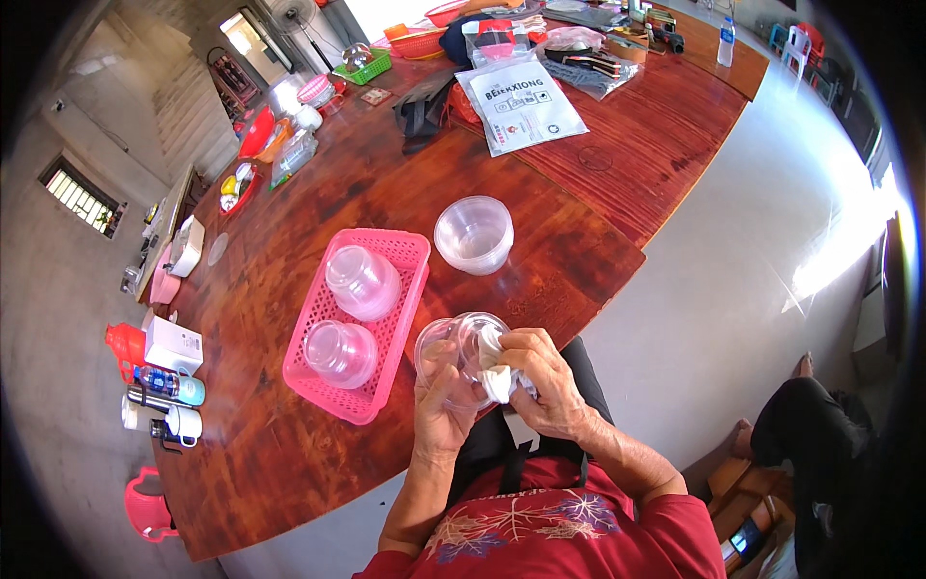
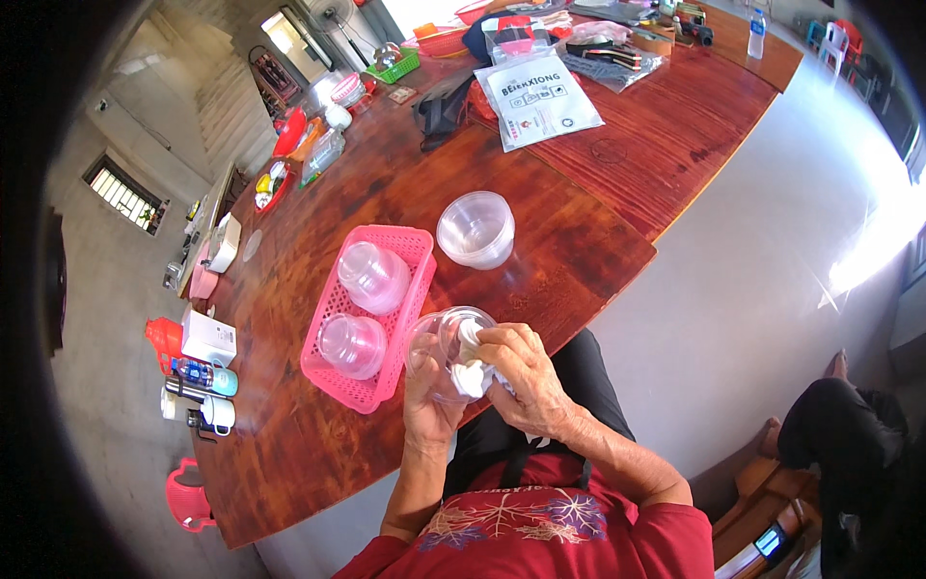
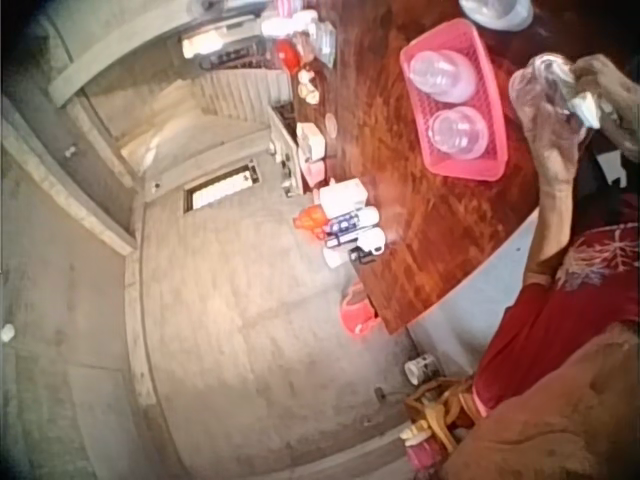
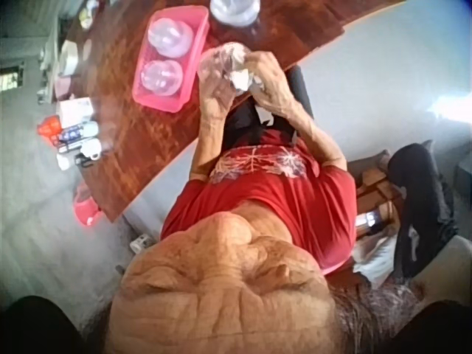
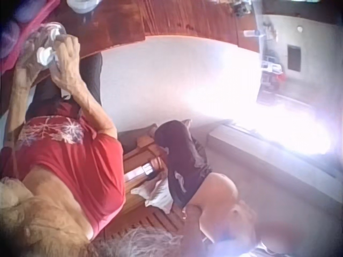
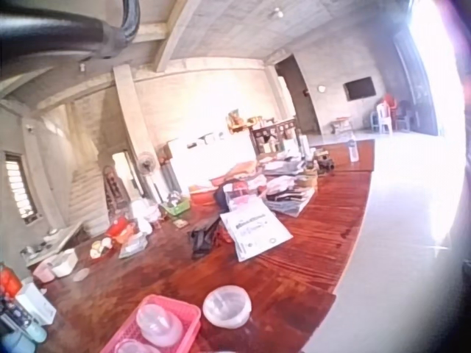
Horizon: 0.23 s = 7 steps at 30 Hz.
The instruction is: The person wipes the inside and outside of clear plastic containers using a white cloth. They handle the containers one at a time, wiping them thoroughly before placing them into a pink plastic basket on the table.
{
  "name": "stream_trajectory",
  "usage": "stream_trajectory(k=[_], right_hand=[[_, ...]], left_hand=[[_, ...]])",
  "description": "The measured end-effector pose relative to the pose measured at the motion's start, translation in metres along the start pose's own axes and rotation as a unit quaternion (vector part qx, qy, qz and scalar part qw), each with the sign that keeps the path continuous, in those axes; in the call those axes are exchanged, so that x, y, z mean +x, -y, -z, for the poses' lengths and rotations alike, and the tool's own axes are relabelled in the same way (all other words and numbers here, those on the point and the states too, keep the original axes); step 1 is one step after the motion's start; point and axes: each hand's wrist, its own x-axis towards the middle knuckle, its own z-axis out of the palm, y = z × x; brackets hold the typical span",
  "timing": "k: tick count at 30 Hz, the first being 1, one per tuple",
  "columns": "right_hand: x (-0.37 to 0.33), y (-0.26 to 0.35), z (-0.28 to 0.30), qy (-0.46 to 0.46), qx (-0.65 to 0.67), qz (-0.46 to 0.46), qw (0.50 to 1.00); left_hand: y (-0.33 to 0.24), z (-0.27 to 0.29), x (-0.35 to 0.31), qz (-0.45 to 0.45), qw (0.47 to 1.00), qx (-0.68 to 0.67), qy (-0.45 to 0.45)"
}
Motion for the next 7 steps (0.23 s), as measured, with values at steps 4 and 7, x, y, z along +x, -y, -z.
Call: stream_trajectory(k=[4, 7], right_hand=[[0.005, 0.009, 0.004, -0.012, -0.030, 0.068, 0.997], [0.009, 0.019, 0.003, -0.003, -0.087, 0.147, 0.985]], left_hand=[[-0.003, -0.001, -0.004, 0.047, 0.995, 0.073, -0.039], [0.006, -0.001, -0.007, 0.001, 0.988, 0.156, -0.005]])
